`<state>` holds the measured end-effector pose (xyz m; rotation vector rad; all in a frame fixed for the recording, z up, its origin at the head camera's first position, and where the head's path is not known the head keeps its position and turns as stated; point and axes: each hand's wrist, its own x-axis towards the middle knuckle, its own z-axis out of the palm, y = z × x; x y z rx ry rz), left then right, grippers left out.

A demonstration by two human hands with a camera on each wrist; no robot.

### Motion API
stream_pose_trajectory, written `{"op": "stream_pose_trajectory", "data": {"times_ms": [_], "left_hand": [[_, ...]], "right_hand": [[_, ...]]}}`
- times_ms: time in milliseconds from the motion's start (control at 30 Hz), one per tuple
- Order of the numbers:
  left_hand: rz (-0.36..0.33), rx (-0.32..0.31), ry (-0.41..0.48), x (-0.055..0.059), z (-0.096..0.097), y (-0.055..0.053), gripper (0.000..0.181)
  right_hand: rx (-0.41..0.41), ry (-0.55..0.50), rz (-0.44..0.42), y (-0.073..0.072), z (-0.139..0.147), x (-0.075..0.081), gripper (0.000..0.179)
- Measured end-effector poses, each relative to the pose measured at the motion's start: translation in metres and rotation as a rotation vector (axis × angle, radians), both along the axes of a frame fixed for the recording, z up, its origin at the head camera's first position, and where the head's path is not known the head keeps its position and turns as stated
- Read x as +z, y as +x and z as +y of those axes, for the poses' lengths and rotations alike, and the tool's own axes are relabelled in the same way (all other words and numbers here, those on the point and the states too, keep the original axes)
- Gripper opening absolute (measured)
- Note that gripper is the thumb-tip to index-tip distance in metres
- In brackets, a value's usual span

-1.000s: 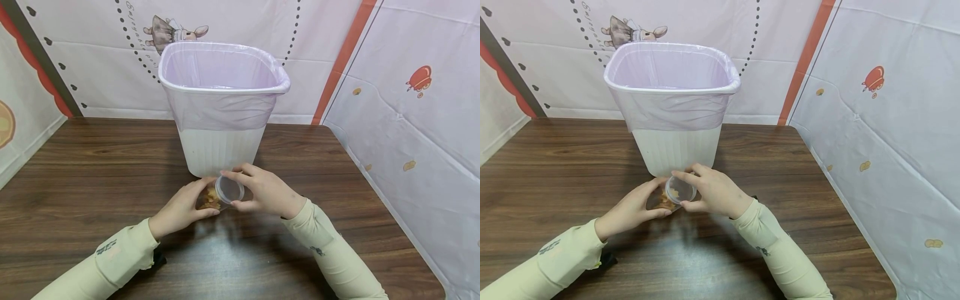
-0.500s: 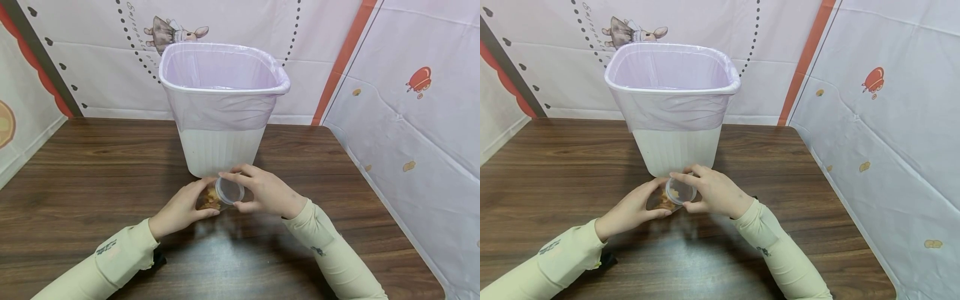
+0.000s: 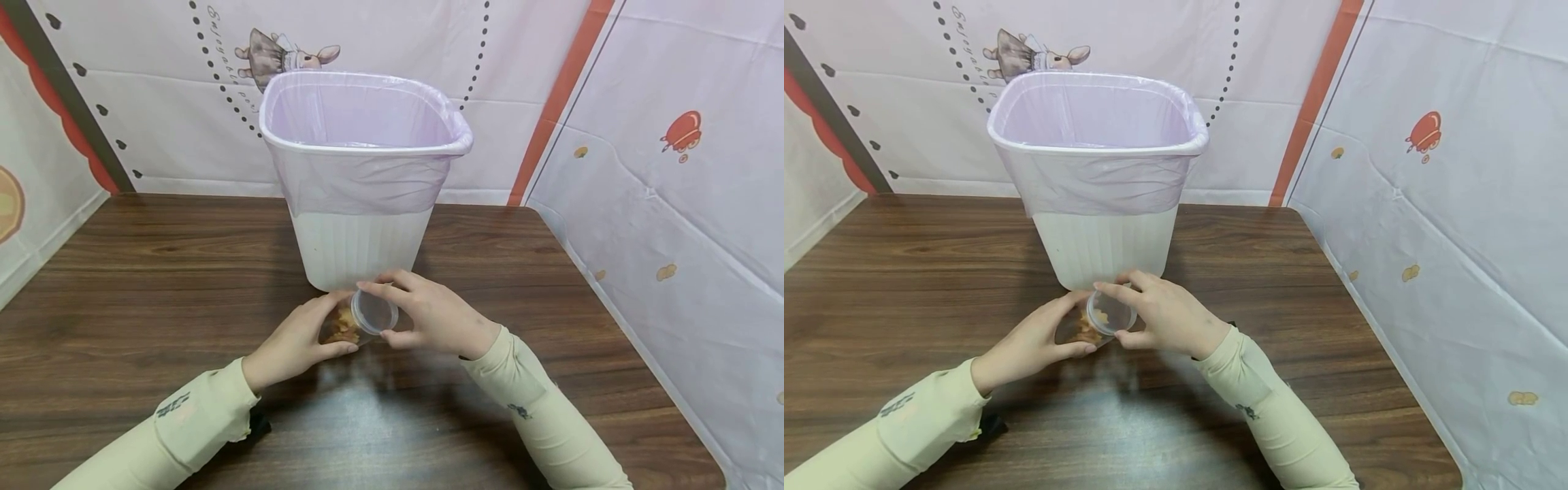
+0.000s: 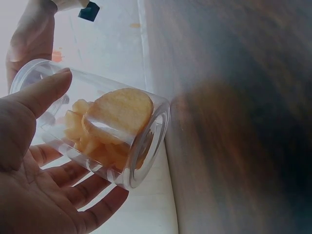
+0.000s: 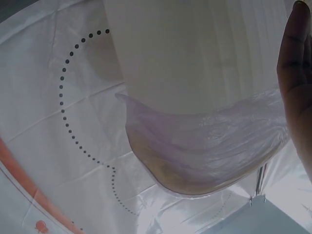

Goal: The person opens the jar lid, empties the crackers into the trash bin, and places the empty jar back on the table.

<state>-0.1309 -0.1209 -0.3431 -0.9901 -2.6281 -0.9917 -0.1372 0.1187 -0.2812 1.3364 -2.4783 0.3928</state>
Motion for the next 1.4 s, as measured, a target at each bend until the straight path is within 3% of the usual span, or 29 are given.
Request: {"op": "stream_pose_trajectory", "data": {"times_ms": [133, 267, 400, 600, 1033, 1400], "left_hand": [[-0.01, 0.0, 0.005, -0.0001, 0.0, 0.0002, 0.071], [-0.022, 0.003, 0.012, -0.0001, -0.0002, 0.0002, 0.069], [-0.026, 0.002, 0.015, 0.0003, -0.0004, -0.0003, 0.069], [-0.044, 0.009, 0.003, 0.0006, -0.0005, -0.0006, 0.069], [-0.05, 0.013, -0.008, 0.0004, -0.0013, 0.0012, 0.07], [-0.042, 0.004, 0.004, 0.0018, -0.0006, 0.0009, 0.069]], "right_hand": [[-0.027, 0.003, 0.008, 0.0006, -0.0016, -0.0013, 0.066], [-0.124, -0.001, 0.018, 0.0014, -0.0029, -0.0023, 0.066], [-0.211, -0.024, 0.06, 0.002, -0.0036, -0.0032, 0.064], [-0.256, -0.041, 0.146, 0.0028, -0.0056, -0.006, 0.057], [-0.186, -0.026, 0.073, 0.0057, -0.0062, -0.0048, 0.05], [-0.159, -0.016, 0.022, 0.0053, -0.0041, -0.002, 0.054]]}}
